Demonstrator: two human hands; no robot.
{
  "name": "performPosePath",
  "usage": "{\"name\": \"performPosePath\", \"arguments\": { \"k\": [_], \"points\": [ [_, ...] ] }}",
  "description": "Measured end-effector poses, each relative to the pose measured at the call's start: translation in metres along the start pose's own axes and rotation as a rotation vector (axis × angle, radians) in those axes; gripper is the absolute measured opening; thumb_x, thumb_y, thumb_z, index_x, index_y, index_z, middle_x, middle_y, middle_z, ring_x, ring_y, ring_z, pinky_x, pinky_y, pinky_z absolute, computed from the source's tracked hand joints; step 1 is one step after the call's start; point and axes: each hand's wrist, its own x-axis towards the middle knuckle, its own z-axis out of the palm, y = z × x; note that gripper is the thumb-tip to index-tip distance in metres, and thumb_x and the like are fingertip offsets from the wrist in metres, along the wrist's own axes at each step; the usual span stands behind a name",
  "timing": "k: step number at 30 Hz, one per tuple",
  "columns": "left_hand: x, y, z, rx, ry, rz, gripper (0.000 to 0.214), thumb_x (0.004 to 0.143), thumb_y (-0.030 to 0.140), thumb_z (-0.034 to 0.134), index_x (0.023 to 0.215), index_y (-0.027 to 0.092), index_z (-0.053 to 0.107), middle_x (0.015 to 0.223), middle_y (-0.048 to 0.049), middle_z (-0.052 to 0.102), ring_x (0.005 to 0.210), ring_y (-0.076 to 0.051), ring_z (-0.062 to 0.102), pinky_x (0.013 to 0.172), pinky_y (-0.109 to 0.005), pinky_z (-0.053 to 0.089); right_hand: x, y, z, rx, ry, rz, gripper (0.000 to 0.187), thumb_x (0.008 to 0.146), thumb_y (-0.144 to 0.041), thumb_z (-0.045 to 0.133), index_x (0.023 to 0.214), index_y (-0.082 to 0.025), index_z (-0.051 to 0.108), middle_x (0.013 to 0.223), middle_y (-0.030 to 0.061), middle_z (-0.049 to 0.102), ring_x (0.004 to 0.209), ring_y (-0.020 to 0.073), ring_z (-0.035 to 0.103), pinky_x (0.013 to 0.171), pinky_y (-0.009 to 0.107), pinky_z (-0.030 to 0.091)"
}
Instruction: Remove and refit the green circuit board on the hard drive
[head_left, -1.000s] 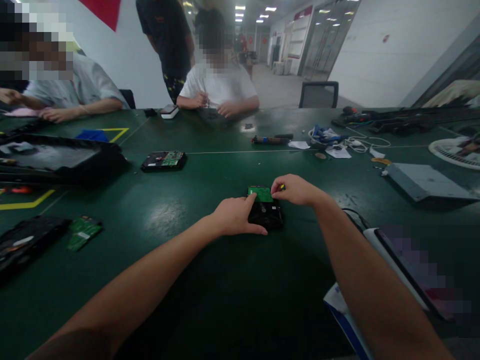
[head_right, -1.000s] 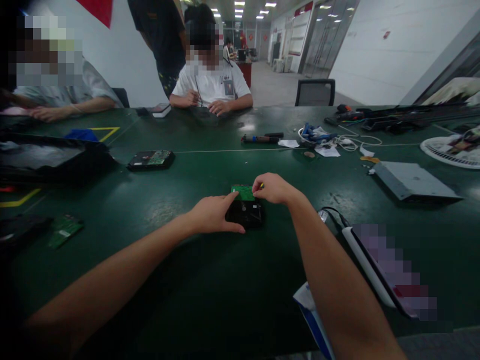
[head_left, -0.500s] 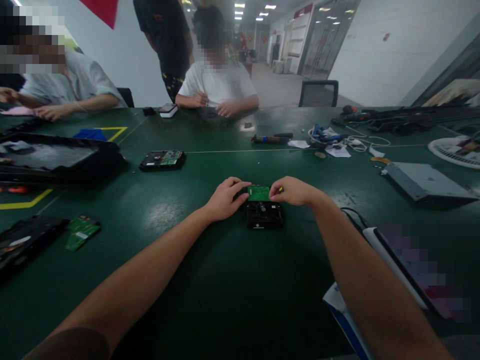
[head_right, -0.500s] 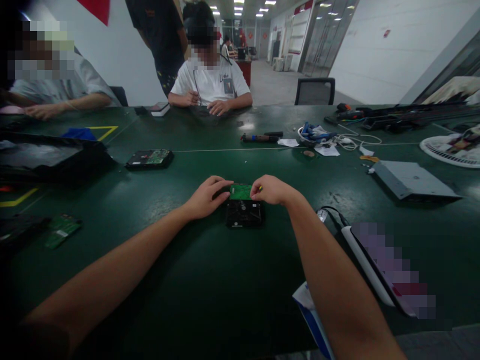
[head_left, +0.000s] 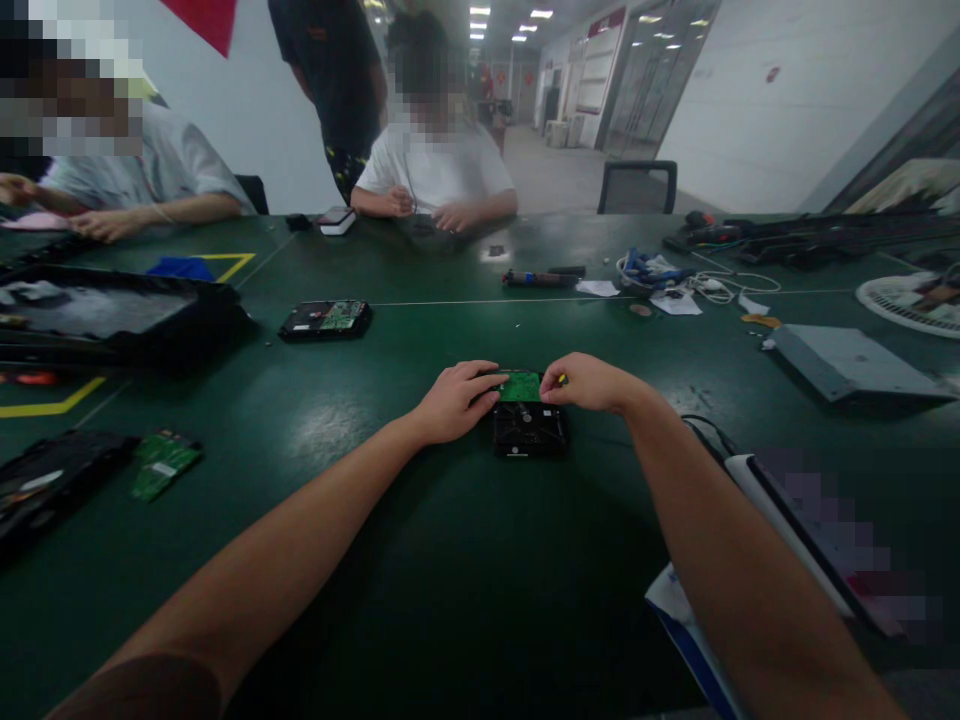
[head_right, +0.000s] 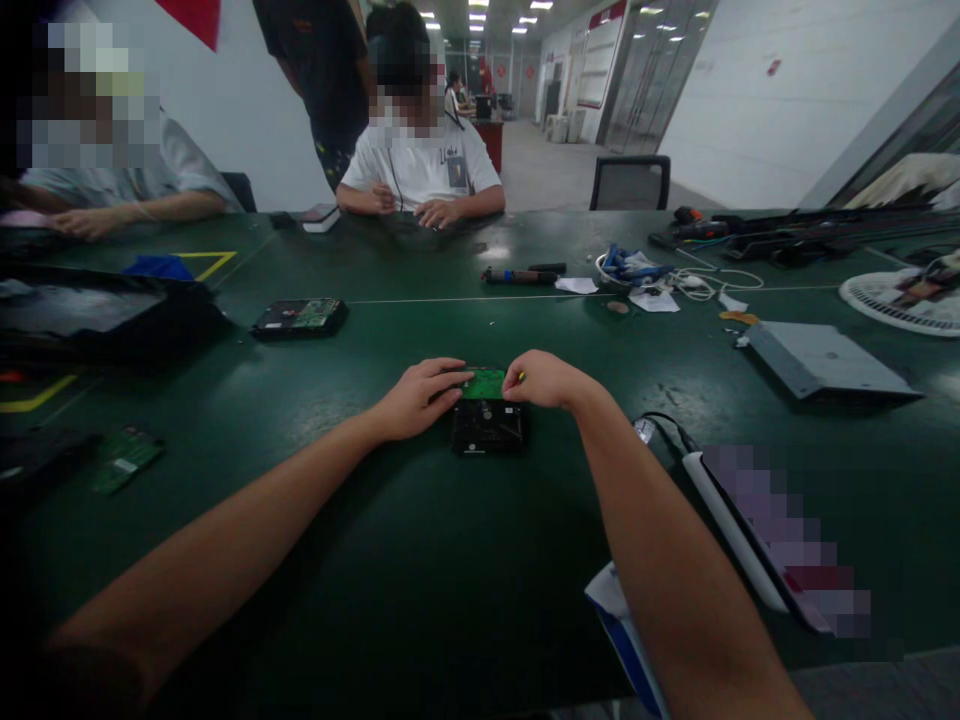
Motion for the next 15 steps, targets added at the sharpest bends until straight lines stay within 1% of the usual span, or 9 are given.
{"name": "performPosePath", "arguments": {
  "k": [4, 9, 15],
  "points": [
    [0.0002, -0.0002, -0.0008, -0.001, 0.004, 0.005, 0.042, 0.106, 0.036, 0.049, 0.146, 0.027, 0.06, 0.147, -0.011, 0.059, 0.136, -0.029, 0.054, 0.112, -0.052, 0.044, -0.001, -0.0008, -0.0003, 0.002, 0.004, -0.022, 0.016, 0.084, -0.028, 0.071, 0.093, -0.019, 0.082, 0.093, 0.0055, 0.08, 0.088, 0.021, 0.07, 0.078, 0.03, 0.049],
    [0.0002, 0.0005, -0.0015, -0.007, 0.007, 0.01, 0.042, 0.106, 0.037, 0.049, 0.145, 0.027, 0.061, 0.147, -0.0112, 0.059, 0.135, -0.03, 0.055, 0.112, -0.052, 0.044, 0.0004, 0.0, 0.0005, -0.003, 0.01, 0.001, 0.017, 0.083, -0.028, 0.071, 0.092, -0.019, 0.082, 0.094, 0.0054, 0.08, 0.089, 0.0214, 0.071, 0.079, 0.03, 0.05],
    [0.0004, 0.0018, -0.0021, -0.009, -0.003, -0.004, 0.042, 0.106, 0.036, 0.049, 0.145, 0.029, 0.06, 0.147, -0.0102, 0.059, 0.136, -0.03, 0.054, 0.113, -0.053, 0.043, 0.0, 0.0034, -0.0008, -0.011, -0.002, 0.007, 0.018, 0.084, -0.029, 0.069, 0.092, -0.019, 0.082, 0.095, 0.0065, 0.08, 0.088, 0.0221, 0.071, 0.078, 0.031, 0.05]
  ]
}}
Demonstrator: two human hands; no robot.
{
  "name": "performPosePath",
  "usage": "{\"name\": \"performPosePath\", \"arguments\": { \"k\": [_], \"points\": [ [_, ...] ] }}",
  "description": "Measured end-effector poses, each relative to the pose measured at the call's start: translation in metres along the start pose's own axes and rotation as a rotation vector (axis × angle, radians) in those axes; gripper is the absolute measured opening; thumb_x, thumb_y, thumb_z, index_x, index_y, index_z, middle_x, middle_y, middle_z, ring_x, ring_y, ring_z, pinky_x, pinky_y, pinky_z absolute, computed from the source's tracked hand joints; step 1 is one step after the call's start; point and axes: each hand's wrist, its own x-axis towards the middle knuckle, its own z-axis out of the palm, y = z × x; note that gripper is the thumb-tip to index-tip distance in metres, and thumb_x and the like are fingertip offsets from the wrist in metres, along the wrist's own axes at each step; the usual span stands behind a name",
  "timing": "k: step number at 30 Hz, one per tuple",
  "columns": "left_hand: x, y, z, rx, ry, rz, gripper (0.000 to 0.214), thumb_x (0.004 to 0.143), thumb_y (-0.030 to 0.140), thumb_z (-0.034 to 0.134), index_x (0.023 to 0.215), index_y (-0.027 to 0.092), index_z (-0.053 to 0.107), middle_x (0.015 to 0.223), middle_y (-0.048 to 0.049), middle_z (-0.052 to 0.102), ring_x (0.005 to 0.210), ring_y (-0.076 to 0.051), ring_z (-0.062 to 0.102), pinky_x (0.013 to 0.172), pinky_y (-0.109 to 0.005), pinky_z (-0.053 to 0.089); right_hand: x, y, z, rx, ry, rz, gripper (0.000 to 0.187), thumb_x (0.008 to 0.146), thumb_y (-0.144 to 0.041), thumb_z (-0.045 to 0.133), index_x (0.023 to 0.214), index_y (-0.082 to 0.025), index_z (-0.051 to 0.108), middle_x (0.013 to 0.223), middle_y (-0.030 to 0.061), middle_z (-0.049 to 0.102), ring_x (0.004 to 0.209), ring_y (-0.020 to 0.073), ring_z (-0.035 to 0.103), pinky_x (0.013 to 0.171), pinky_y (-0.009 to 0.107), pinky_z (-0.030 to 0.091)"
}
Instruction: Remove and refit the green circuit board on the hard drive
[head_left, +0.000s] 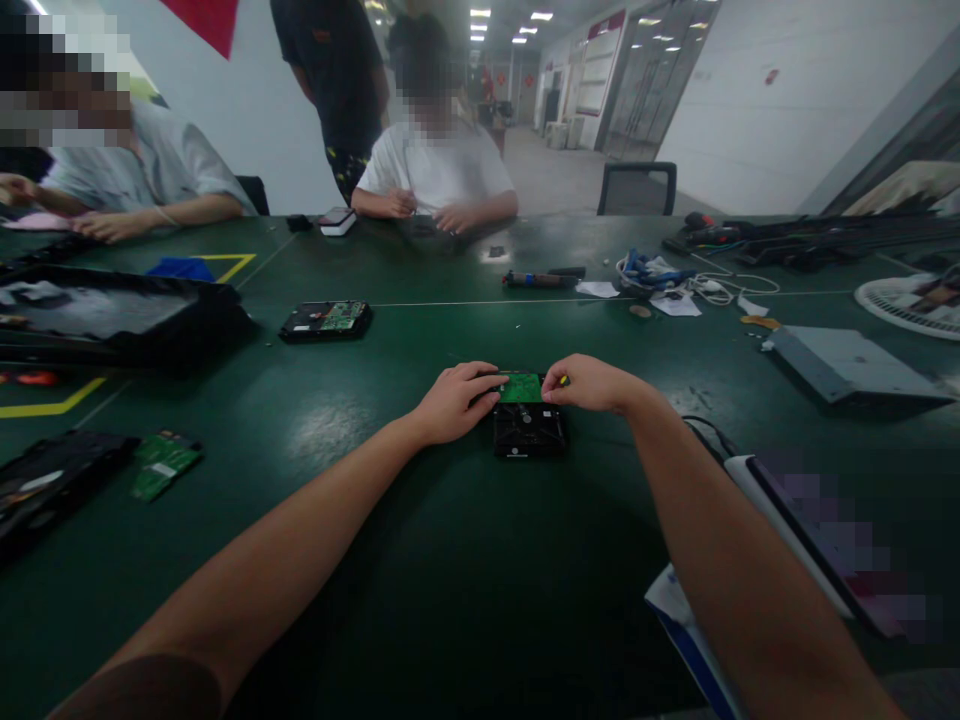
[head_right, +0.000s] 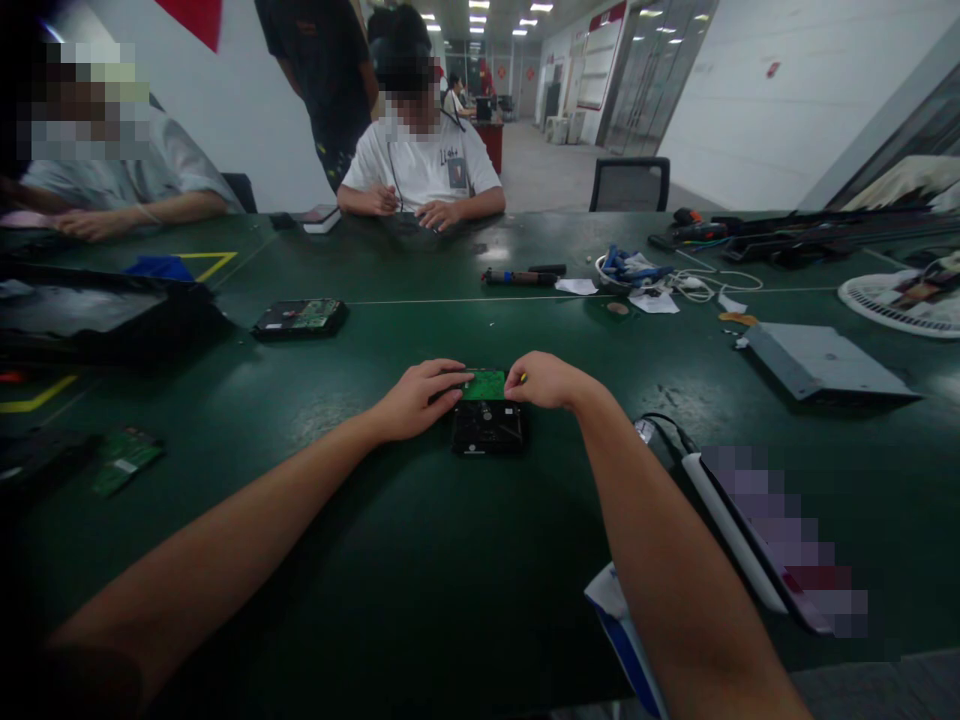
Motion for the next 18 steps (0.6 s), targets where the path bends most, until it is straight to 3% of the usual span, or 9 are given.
{"name": "performPosePath", "arguments": {
  "k": [18],
  "points": [
    [-0.0003, 0.0011, -0.0007, 0.001, -0.002, -0.01, 0.042, 0.105, 0.036, 0.05, 0.145, 0.03, 0.06, 0.148, -0.01, 0.059, 0.136, -0.03, 0.055, 0.113, -0.054, 0.043, 0.0008, -0.0032, 0.0024, -0.047, 0.017, 0.019, 0.015, 0.085, -0.029, 0.072, 0.092, -0.019, 0.08, 0.097, 0.0071, 0.079, 0.09, 0.0216, 0.07, 0.078, 0.031, 0.049]
  ]
}}
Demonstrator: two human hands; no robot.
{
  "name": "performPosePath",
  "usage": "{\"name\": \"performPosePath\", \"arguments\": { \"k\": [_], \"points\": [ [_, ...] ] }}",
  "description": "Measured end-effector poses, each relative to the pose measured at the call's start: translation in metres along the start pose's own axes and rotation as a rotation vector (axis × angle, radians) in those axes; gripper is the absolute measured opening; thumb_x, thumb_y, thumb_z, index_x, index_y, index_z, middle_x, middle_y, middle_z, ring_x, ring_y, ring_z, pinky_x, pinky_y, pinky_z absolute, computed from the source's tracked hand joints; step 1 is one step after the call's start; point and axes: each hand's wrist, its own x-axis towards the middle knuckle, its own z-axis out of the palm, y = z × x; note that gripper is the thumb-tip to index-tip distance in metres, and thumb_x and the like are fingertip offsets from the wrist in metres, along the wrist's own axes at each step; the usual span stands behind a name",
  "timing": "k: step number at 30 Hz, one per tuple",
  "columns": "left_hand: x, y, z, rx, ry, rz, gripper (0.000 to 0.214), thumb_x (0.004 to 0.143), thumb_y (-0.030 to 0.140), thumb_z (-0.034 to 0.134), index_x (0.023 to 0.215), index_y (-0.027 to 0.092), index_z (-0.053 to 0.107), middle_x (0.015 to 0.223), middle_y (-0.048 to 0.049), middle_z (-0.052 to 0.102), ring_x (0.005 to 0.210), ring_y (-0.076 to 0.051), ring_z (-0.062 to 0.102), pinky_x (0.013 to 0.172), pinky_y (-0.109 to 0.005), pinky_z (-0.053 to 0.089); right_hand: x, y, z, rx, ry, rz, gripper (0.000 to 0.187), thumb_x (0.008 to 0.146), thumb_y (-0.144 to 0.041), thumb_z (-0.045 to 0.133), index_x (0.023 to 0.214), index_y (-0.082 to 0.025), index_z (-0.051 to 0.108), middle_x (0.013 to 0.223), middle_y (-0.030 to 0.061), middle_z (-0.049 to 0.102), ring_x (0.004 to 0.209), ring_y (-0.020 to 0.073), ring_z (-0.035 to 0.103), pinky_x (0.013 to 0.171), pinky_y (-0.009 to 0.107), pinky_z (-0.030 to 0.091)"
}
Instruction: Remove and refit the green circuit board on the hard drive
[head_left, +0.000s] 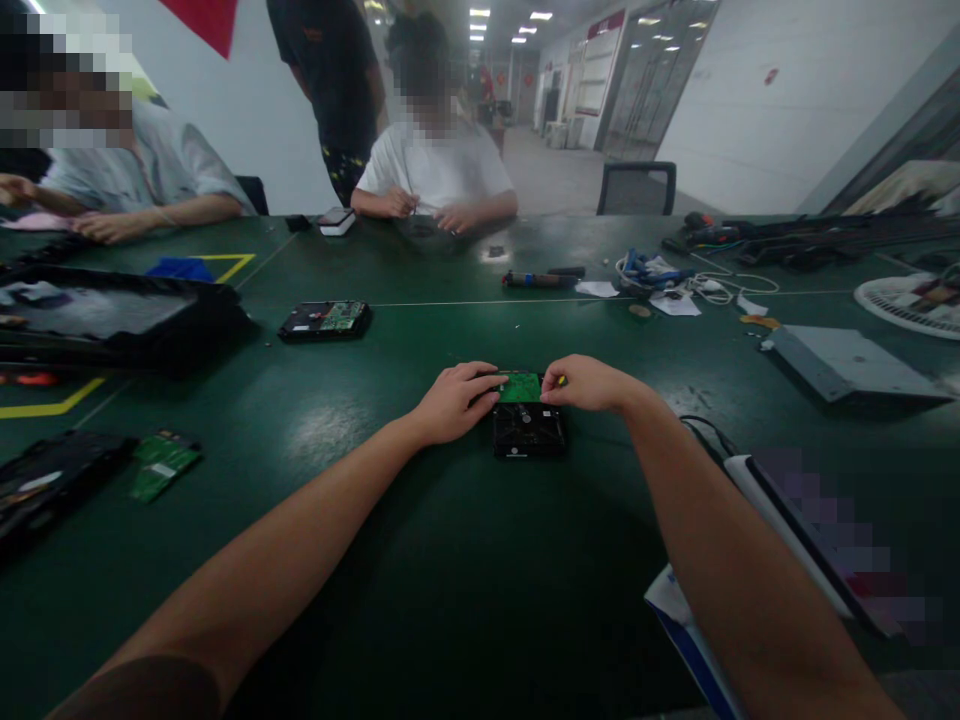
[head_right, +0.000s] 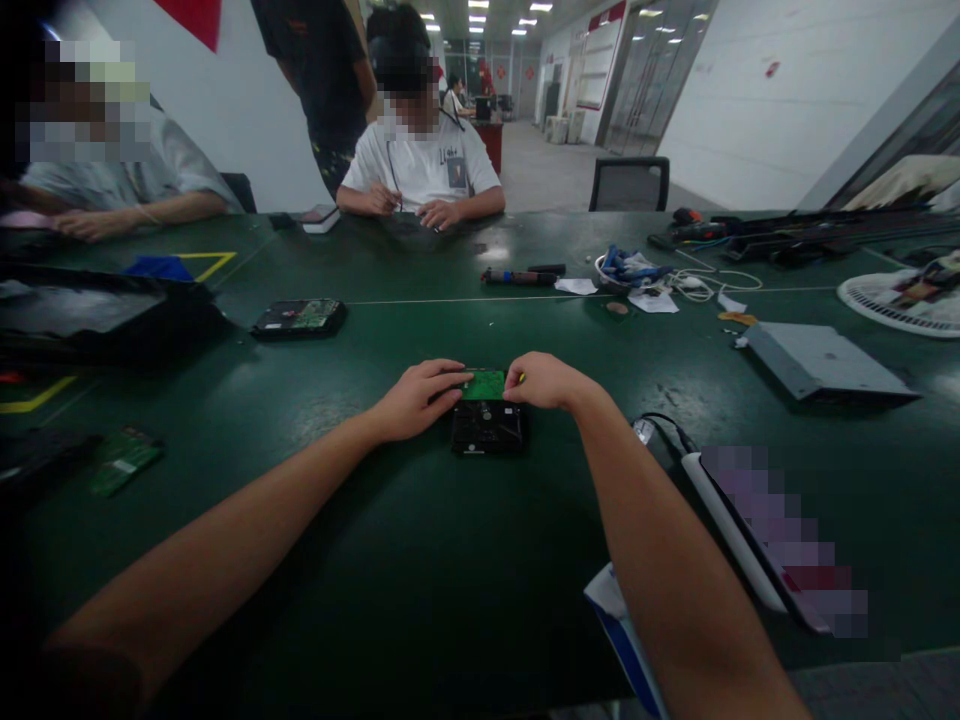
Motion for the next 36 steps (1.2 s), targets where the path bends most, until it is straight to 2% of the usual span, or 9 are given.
{"name": "performPosePath", "arguments": {
  "k": [7, 11, 14, 18, 23, 26, 32, 34, 36],
  "points": [
    [0.0, 0.0, 0.0, 0.001, -0.008, 0.008, 0.042, 0.106, 0.036, 0.048, 0.146, 0.029, 0.059, 0.148, -0.0108, 0.057, 0.136, -0.031, 0.054, 0.114, -0.054, 0.042, -0.006, 0.003, -0.008, 0.056, 0.05, 0.045, 0.022, 0.087, -0.037, 0.069, 0.096, -0.019, 0.079, 0.097, 0.0079, 0.078, 0.087, 0.0231, 0.07, 0.076, 0.032, 0.05],
    [-0.001, 0.006, -0.004, -0.019, -0.029, -0.024, 0.048, 0.107, 0.036, 0.045, 0.155, 0.027, 0.048, 0.155, -0.013, 0.049, 0.144, -0.033, 0.045, 0.117, -0.056, 0.04, -0.012, 0.007, -0.017, 0.071, 0.197, 0.09, 0.024, 0.084, -0.021, 0.063, 0.105, -0.016, 0.074, 0.111, 0.0117, 0.075, 0.097, 0.0257, 0.069, 0.084, 0.035, 0.052],
    [-0.001, 0.014, -0.011, -0.075, -0.09, 0.005, 0.059, 0.106, 0.046, 0.047, 0.161, 0.025, 0.038, 0.164, -0.0148, 0.038, 0.153, -0.035, 0.035, 0.123, -0.058, 0.033, -0.018, 0.007, -0.027, 0.051, 0.286, 0.11, 0.029, 0.084, -0.015, 0.061, 0.111, -0.015, 0.071, 0.116, 0.0148, 0.072, 0.102, 0.0278, 0.068, 0.088, 0.038, 0.052],
    [-0.001, 0.023, -0.018, -0.104, -0.199, 0.099, 0.087, 0.091, 0.068, 0.065, 0.162, 0.028, 0.034, 0.173, -0.0127, 0.025, 0.16, -0.04, 0.02, 0.128, -0.063, 0.021, -0.03, -0.002, -0.041, -0.032, 0.415, 0.086, 0.027, 0.09, -0.02, 0.06, 0.116, -0.014, 0.068, 0.118, 0.0167, 0.071, 0.108, 0.0316, 0.066, 0.095, 0.044, 0.05],
    [-0.003, 0.021, -0.014, -0.081, -0.228, 0.146, 0.107, 0.075, 0.079, 0.075, 0.161, 0.029, 0.037, 0.174, -0.0126, 0.023, 0.161, -0.043, 0.016, 0.128, -0.066, 0.019, -0.038, -0.018, -0.046, -0.122, 0.571, 0.037, 0.015, 0.092, -0.027, 0.064, 0.104, -0.02, 0.068, 0.1, 0.0107, 0.075, 0.092, 0.0286, 0.068, 0.084, 0.042, 0.05],
    [-0.005, 0.018, -0.01, -0.038, -0.216, 0.144, 0.107, 0.076, 0.081, 0.072, 0.161, 0.027, 0.037, 0.174, -0.0142, 0.022, 0.161, -0.043, 0.014, 0.128, -0.065, 0.019, -0.039, -0.026, -0.044, -0.187, 0.504, -0.009, 0.012, 0.092, -0.029, 0.065, 0.1, -0.02, 0.067, 0.097, 0.0108, 0.075, 0.087, 0.0281, 0.069, 0.08, 0.041, 0.049],
    [-0.006, 0.027, -0.004, 0.012, -0.197, 0.103, 0.106, 0.079, 0.084, 0.066, 0.162, 0.025, 0.037, 0.174, -0.0156, 0.022, 0.161, -0.043, 0.016, 0.127, -0.065, 0.026, -0.048, -0.031, -0.045, -0.258, 0.386, 0.071, 0.023, 0.089, -0.023, 0.061, 0.111, -0.018, 0.064, 0.102, 0.0144, 0.075, 0.091, 0.0321, 0.069, 0.078, 0.042, 0.048],
    [-0.006, 0.033, -0.001, 0.032, -0.184, 0.066, 0.106, 0.08, 0.085, 0.064, 0.162, 0.023, 0.036, 0.174, -0.0164, 0.022, 0.16, -0.044, 0.017, 0.125, -0.065, 0.029, -0.049, -0.029, -0.046, -0.235, 0.381, 0.028, 0.023, 0.086, -0.02, 0.061, 0.109, -0.019, 0.064, 0.104, 0.0139, 0.075, 0.093, 0.0316, 0.069, 0.08, 0.042, 0.048],
    [-0.006, 0.038, 0.003, 0.053, -0.168, 0.033, 0.105, 0.081, 0.086, 0.06, 0.162, 0.024, 0.036, 0.174, -0.0163, 0.021, 0.16, -0.045, 0.016, 0.124, -0.065, 0.03, -0.048, -0.029, -0.047, -0.212, 0.435, -0.017, 0.02, 0.085, -0.018, 0.06, 0.104, -0.019, 0.064, 0.102, 0.0131, 0.075, 0.092, 0.0303, 0.069, 0.081, 0.041, 0.047]
  ]
}}
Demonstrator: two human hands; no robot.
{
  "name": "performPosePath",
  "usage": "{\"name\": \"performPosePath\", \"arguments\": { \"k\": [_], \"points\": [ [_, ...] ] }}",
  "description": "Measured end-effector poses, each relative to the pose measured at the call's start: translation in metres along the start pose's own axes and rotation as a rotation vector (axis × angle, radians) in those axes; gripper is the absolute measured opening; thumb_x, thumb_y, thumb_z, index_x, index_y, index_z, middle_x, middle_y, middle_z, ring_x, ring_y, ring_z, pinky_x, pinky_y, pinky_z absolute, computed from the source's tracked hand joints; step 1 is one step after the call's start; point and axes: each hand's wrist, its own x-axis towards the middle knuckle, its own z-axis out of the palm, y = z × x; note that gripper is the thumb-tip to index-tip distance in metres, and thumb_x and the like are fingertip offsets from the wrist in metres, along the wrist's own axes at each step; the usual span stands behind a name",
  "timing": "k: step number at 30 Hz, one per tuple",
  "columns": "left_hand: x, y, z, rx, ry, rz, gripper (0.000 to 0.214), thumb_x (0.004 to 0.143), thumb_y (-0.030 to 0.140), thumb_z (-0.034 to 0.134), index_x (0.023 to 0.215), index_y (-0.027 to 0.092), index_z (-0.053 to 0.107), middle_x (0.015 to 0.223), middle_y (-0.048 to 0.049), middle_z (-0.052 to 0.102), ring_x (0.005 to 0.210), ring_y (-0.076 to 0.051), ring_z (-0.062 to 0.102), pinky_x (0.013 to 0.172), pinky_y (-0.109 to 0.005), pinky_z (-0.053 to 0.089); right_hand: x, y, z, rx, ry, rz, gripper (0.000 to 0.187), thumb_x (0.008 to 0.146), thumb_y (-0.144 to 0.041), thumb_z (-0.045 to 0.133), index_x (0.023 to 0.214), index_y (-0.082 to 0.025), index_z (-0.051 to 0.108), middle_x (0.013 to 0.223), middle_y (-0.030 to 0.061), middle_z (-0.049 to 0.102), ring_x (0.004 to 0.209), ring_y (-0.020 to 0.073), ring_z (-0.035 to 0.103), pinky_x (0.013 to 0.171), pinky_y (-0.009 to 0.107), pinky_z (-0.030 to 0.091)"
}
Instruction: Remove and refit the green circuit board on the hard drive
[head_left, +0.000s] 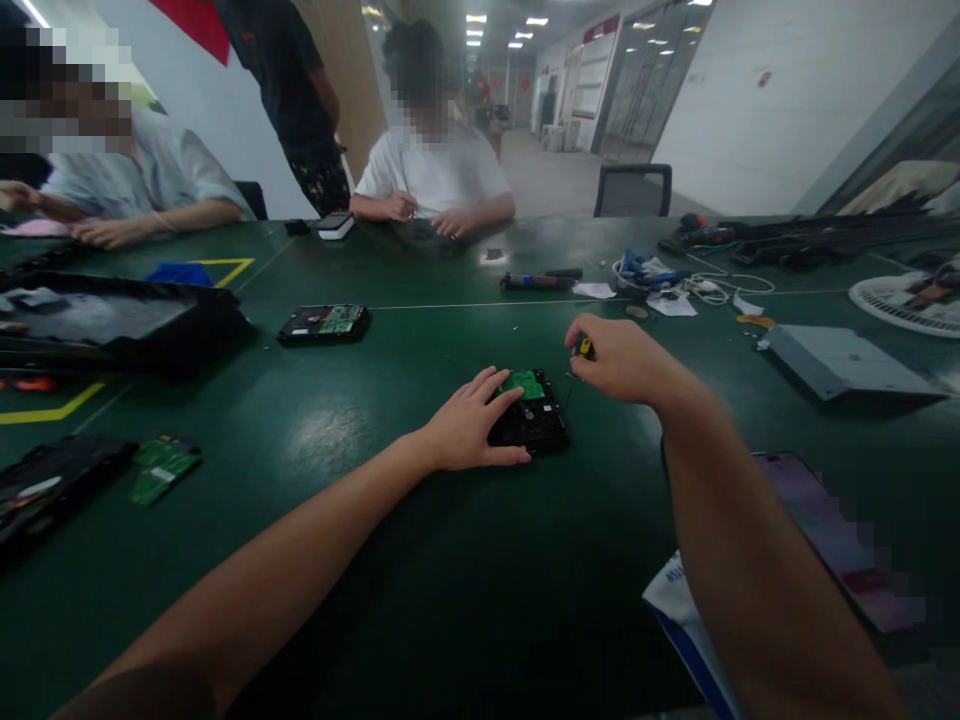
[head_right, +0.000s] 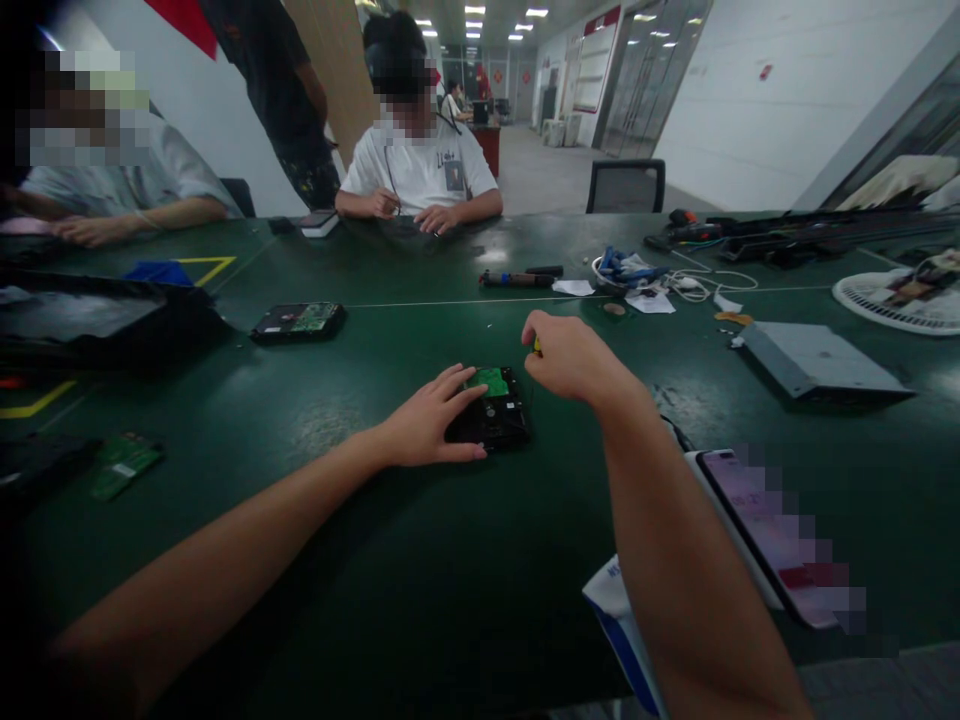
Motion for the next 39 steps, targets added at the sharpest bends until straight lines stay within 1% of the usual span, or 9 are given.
{"name": "performPosePath", "arguments": {
  "k": [3, 5, 10, 14, 21, 25, 31, 39],
  "points": [
    [0.0, 0.002, 0.002, 0.018, 0.014, -0.021, 0.105, 0.082, 0.088, 0.056, 0.162, 0.024, 0.034, 0.174, -0.0163, 0.021, 0.16, -0.045, 0.015, 0.125, -0.066, 0.029, 0.004, -0.004, 0.003, 0.039, 0.163, -0.009, 0.017, 0.084, -0.017, 0.06, 0.1, -0.02, 0.063, 0.093, 0.011, 0.073, 0.082, 0.0268, 0.066, 0.077, 0.04, 0.046],
    [0.0, -0.001, 0.001, 0.021, 0.003, -0.004, 0.108, 0.08, 0.09, 0.057, 0.163, 0.024, 0.033, 0.174, -0.0164, 0.02, 0.16, -0.046, 0.014, 0.125, -0.066, 0.028, 0.006, -0.009, 0.005, 0.069, 0.242, -0.022, 0.016, 0.084, -0.018, 0.06, 0.1, -0.02, 0.061, 0.088, 0.0093, 0.071, 0.075, 0.0242, 0.064, 0.074, 0.039, 0.045],
    [-0.002, -0.011, -0.004, 0.016, -0.039, 0.057, 0.122, 0.074, 0.093, 0.06, 0.167, 0.024, 0.021, 0.175, -0.0164, 0.016, 0.16, -0.045, 0.013, 0.126, -0.066, 0.026, 0.008, -0.019, 0.009, 0.142, 0.294, -0.051, 0.016, 0.085, -0.018, 0.06, 0.101, -0.021, 0.06, 0.084, 0.0073, 0.069, 0.069, 0.0216, 0.061, 0.069, 0.036, 0.044],
    [-0.003, -0.013, -0.002, 0.026, -0.033, 0.068, 0.121, 0.077, 0.092, 0.058, 0.168, 0.021, 0.02, 0.175, -0.0174, 0.014, 0.161, -0.045, 0.01, 0.126, -0.065, 0.024, 0.009, -0.018, 0.01, 0.141, 0.293, -0.057, 0.015, 0.084, -0.017, 0.061, 0.098, -0.021, 0.059, 0.085, 0.0073, 0.068, 0.07, 0.0217, 0.06, 0.069, 0.036, 0.043],
    [-0.003, -0.013, 0.001, 0.027, -0.01, 0.087, 0.119, 0.079, 0.09, 0.058, 0.167, 0.021, 0.021, 0.175, -0.0173, 0.015, 0.162, -0.042, 0.008, 0.129, -0.063, 0.021, 0.009, -0.019, 0.012, 0.132, 0.265, -0.058, 0.014, 0.083, -0.017, 0.06, 0.095, -0.022, 0.058, 0.083, 0.0072, 0.067, 0.069, 0.0218, 0.058, 0.068, 0.037, 0.042],
    [-0.003, -0.014, 0.001, 0.03, -0.018, 0.09, 0.119, 0.079, 0.09, 0.057, 0.168, 0.02, 0.019, 0.175, -0.0174, 0.014, 0.162, -0.042, 0.008, 0.128, -0.062, 0.022, 0.008, -0.019, 0.012, 0.137, 0.253, -0.06, 0.013, 0.083, -0.017, 0.059, 0.096, -0.021, 0.059, 0.084, 0.0078, 0.068, 0.07, 0.0217, 0.058, 0.068, 0.037, 0.042],
    [-0.003, -0.011, -0.001, 0.043, -0.015, 0.082, 0.118, 0.08, 0.09, 0.056, 0.167, 0.019, 0.021, 0.175, -0.0181, 0.015, 0.162, -0.041, 0.01, 0.129, -0.06, 0.022, 0.009, -0.019, 0.012, 0.137, 0.245, -0.044, 0.014, 0.083, -0.017, 0.059, 0.096, -0.02, 0.06, 0.084, 0.0082, 0.069, 0.071, 0.0221, 0.059, 0.068, 0.036, 0.041],
    [-0.003, -0.011, 0.0, 0.035, -0.027, 0.07, 0.117, 0.08, 0.089, 0.057, 0.167, 0.021, 0.02, 0.176, -0.0161, 0.012, 0.162, -0.041, 0.009, 0.129, -0.06, 0.023, 0.007, -0.02, 0.009, 0.148, 0.203, -0.059, 0.014, 0.083, -0.018, 0.058, 0.097, -0.022, 0.059, 0.089, 0.0087, 0.07, 0.074, 0.023, 0.061, 0.07, 0.037, 0.045]
  ]
}}
